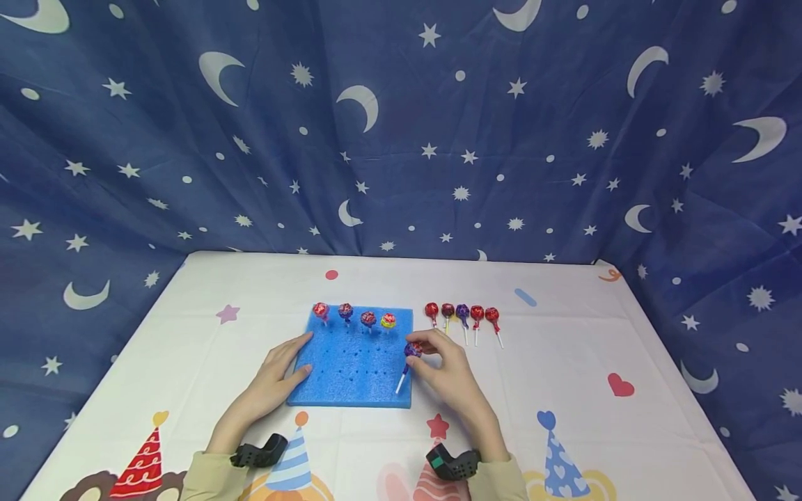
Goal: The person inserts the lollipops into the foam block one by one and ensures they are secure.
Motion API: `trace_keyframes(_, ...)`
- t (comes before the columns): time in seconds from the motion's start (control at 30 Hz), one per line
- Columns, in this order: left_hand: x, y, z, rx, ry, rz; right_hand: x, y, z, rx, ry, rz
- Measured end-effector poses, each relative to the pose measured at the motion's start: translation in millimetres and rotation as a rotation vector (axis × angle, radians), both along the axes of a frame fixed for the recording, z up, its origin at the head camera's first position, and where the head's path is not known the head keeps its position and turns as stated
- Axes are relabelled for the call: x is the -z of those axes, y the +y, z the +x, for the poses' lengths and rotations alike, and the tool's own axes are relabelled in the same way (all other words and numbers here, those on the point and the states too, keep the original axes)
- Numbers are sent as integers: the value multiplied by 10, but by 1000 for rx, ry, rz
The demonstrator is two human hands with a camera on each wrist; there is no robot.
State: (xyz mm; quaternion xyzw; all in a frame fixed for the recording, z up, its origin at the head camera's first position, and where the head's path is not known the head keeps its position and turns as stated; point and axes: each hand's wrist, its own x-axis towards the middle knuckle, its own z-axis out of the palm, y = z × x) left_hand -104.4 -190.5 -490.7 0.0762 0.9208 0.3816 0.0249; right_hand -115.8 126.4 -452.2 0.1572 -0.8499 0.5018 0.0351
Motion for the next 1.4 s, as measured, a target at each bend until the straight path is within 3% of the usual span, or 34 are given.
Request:
trace_keyframes(0.37,-16,-15,5,-3,0,-10,-7,-152,20,-28,69,-6)
trace_keyframes(0.57,-21,-25,7,-5,1,-11,-68,-376,8,-94,125,-36)
trace_keyframes(1.17,-2,-8,-16,10,13,2,-127,-674,-169,-177,291,-61)
trace_keyframes(1.4,-14,-11,-15,9,9,-4,-156,-825,-234,-209,299,-10)
